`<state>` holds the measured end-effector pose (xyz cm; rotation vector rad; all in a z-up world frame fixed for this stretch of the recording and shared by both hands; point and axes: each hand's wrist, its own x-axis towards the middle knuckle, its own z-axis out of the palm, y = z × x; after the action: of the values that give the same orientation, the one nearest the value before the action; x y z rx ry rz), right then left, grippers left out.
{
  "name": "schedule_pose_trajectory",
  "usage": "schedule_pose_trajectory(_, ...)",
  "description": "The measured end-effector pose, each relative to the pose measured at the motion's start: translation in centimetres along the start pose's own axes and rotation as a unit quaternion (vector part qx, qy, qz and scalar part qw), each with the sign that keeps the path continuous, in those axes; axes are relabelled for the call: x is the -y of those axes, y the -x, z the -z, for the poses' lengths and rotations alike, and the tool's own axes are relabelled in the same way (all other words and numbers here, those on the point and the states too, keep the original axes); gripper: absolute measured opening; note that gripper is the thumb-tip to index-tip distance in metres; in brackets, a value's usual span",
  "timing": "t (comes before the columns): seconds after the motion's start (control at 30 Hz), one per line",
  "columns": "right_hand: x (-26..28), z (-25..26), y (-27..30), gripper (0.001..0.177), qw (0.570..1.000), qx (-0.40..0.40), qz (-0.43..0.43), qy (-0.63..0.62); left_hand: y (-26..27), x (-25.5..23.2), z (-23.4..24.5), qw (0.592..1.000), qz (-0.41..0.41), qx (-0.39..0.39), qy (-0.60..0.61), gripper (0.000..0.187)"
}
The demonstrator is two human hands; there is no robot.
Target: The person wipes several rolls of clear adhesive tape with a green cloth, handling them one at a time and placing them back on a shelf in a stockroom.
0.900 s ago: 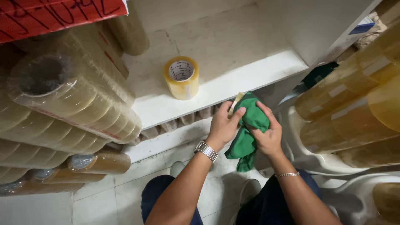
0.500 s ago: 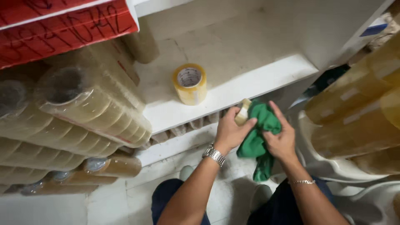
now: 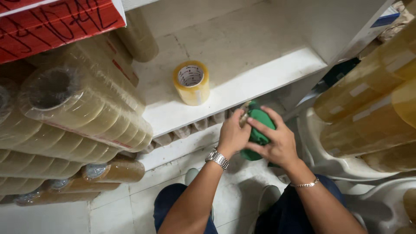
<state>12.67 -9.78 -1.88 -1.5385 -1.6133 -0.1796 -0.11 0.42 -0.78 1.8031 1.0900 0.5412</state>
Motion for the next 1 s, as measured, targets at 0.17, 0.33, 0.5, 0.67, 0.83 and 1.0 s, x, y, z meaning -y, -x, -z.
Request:
schedule_pose_trajectory(0.17,-1.4,-0.1,0.0,0.054,1.0,0.009,-0.004,-0.014,-0.2,0.1,0.1,1.0,-0.018,0.013,0.006,0.039)
schedule_pose_trajectory(0.33,-2.5,0.7,-0.3,0.057,0.999,0.003,-0.015,-0.044,0.5,-1.2,0.7,0.999,-0.013,0.028,0.012,0.042)
schedule_pose_trajectory(0.5,-3.1,0.9,-0.4,0.059,0.999,-0.022,-0.016,-0.032,0.5,-0.6,0.2,0.999,-0.01,0.039,0.007,0.029)
schedule_pose_trajectory(0.67,-3.1,-0.1,0.4,0.07,0.999,-0.014,0.031,-0.019,0.5,-1.0,0.8,0.999,-0.007,0.036,0.011,0.028)
schedule_pose_trajectory(0.83,-1.4,-0.2,-1.5,0.06,0.999,-0.031,0.011,-0.024,0.6,-1.5,1.0,0.999,-0.012,0.03,0.003,0.041)
schedule_pose_trajectory(1.0,-0.8,-0.2,-4.2,0.062,0.995,-0.044,-0.052,-0.071,-0.4,-1.0,1.9,0.998,-0.016,0.023,0.049,0.04)
